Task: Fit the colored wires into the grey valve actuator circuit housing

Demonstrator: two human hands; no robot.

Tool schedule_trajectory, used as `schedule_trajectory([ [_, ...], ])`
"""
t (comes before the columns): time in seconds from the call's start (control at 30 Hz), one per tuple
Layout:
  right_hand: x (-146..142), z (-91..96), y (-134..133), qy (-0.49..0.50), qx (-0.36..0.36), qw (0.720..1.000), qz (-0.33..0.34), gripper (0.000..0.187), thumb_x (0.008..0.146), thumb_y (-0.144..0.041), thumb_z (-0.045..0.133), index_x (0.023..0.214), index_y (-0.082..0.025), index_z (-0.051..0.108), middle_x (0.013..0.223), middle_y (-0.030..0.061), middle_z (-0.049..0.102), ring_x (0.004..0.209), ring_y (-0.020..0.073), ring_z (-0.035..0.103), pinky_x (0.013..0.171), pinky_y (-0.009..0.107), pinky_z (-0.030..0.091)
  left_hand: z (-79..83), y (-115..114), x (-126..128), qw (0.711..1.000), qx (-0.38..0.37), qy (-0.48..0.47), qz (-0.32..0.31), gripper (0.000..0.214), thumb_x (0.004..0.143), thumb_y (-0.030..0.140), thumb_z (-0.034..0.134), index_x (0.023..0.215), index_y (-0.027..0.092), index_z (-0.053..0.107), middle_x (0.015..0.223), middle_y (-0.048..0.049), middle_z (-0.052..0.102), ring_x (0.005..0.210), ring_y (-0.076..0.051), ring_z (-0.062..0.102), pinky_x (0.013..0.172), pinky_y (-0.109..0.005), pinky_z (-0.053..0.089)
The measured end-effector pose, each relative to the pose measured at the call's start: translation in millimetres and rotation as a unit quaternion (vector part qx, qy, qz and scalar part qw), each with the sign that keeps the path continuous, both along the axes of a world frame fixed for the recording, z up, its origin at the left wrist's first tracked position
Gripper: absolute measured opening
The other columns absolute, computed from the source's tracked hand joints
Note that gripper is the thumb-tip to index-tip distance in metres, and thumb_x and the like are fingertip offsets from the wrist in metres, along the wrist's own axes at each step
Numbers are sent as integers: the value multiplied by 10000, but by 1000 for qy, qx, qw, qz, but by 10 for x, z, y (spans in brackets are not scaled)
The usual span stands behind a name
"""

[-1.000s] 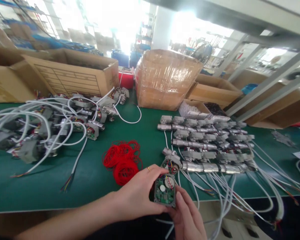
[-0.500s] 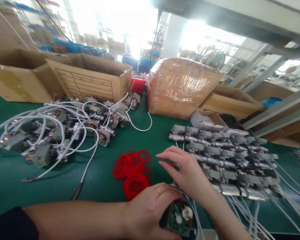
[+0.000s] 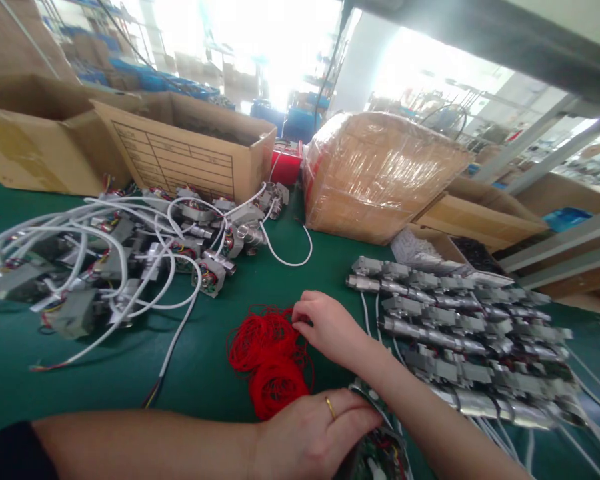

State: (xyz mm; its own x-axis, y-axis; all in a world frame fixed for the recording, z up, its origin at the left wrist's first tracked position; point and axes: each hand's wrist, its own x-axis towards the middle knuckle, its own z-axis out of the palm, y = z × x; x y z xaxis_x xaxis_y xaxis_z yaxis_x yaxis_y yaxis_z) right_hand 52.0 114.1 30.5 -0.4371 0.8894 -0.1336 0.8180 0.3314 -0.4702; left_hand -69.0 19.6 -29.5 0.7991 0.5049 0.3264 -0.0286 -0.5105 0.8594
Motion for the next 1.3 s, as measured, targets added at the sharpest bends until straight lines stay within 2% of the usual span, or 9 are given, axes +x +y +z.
schedule_trajectory([
  [0.17, 124, 224, -69, 32, 8, 999, -31, 163, 821, -15, 691, 758, -154, 748, 844, 30, 670, 815, 144, 619, 756, 258, 459, 20, 4, -25, 998, -67, -8, 13, 752, 802, 382, 863, 1442, 181, 522, 1372, -175, 611, 1224, -346, 621, 1071, -423, 543],
  [0.27, 280, 475, -201, 64, 19, 996, -63, 167, 818, -9, 669, 747, -153, 719, 776, -2, 657, 757, 113, 593, 711, 226, 439, 131, 4, -25, 990, -135, 42, 24, 808, 672, 257, 955, 1378, 241, 564, 1371, -119, 602, 1197, -329, 628, 1049, -419, 549],
  [0.43, 558, 885, -603, 167, -15, 977, -132, 118, 847, -141, 634, 736, -163, 666, 648, -45, 602, 598, 80, 491, 573, 203, 383, 273, -58, 17, 959, -267, 75, 64, 778, 623, 70, 847, 1325, 237, 558, 1199, -60, 652, 1006, -265, 684, 890, -373, 590],
  [0.53, 672, 1063, -905, 190, -3, 965, -178, 152, 855, -236, 609, 721, -173, 645, 636, -31, 603, 582, 86, 501, 530, 199, 379, 273, -38, 17, 958, -277, 42, 65, 697, 632, 62, 785, 1277, 236, 589, 1168, -43, 654, 985, -237, 669, 828, -323, 576],
  [0.63, 719, 1163, -1204, 195, 14, 958, -208, 173, 851, -255, 601, 698, -187, 643, 612, -23, 600, 558, 92, 522, 504, 190, 407, 264, 58, -22, 961, -270, 40, 37, 668, 664, 147, 812, 1290, 249, 603, 1123, -34, 672, 828, -185, 661, 631, -233, 531],
  [0.73, 713, 1175, -1462, 196, 7, 955, -221, 175, 851, -251, 612, 690, -197, 656, 589, -21, 606, 525, 96, 528, 478, 188, 419, 277, 160, -73, 962, -265, 68, 10, 689, 683, 212, 841, 1322, 248, 587, 1023, -17, 692, 666, -137, 617, 508, -190, 448],
  [0.93, 609, 1013, -1748, 194, -38, 958, -208, 180, 879, -213, 612, 700, -208, 636, 598, -29, 596, 537, 99, 523, 491, 195, 407, 313, 225, -103, 950, -300, 85, -7, 731, 669, 233, 866, 1325, 231, 544, 873, 26, 677, 641, -142, 630, 517, -193, 438],
  [1.13, 527, 758, -1606, 168, -51, 964, -197, 174, 847, -85, 568, 711, -191, 591, 676, -41, 603, 620, 86, 539, 577, 191, 396, 320, 281, -101, 949, -303, 88, -30, 672, 680, 218, 858, 1279, 216, 553, 810, 45, 640, 637, -137, 606, 516, -190, 429],
  [1.3, 559, 636, -1399, 136, -47, 967, -209, 160, 854, -68, 593, 749, -186, 619, 694, -43, 600, 651, 97, 559, 610, 213, 397, 434, 306, -130, 946, -302, 103, -50, 637, 671, 179, 823, 1246, 198, 550, 778, 53, 607, 621, -133, 581, 495, -183, 393],
])
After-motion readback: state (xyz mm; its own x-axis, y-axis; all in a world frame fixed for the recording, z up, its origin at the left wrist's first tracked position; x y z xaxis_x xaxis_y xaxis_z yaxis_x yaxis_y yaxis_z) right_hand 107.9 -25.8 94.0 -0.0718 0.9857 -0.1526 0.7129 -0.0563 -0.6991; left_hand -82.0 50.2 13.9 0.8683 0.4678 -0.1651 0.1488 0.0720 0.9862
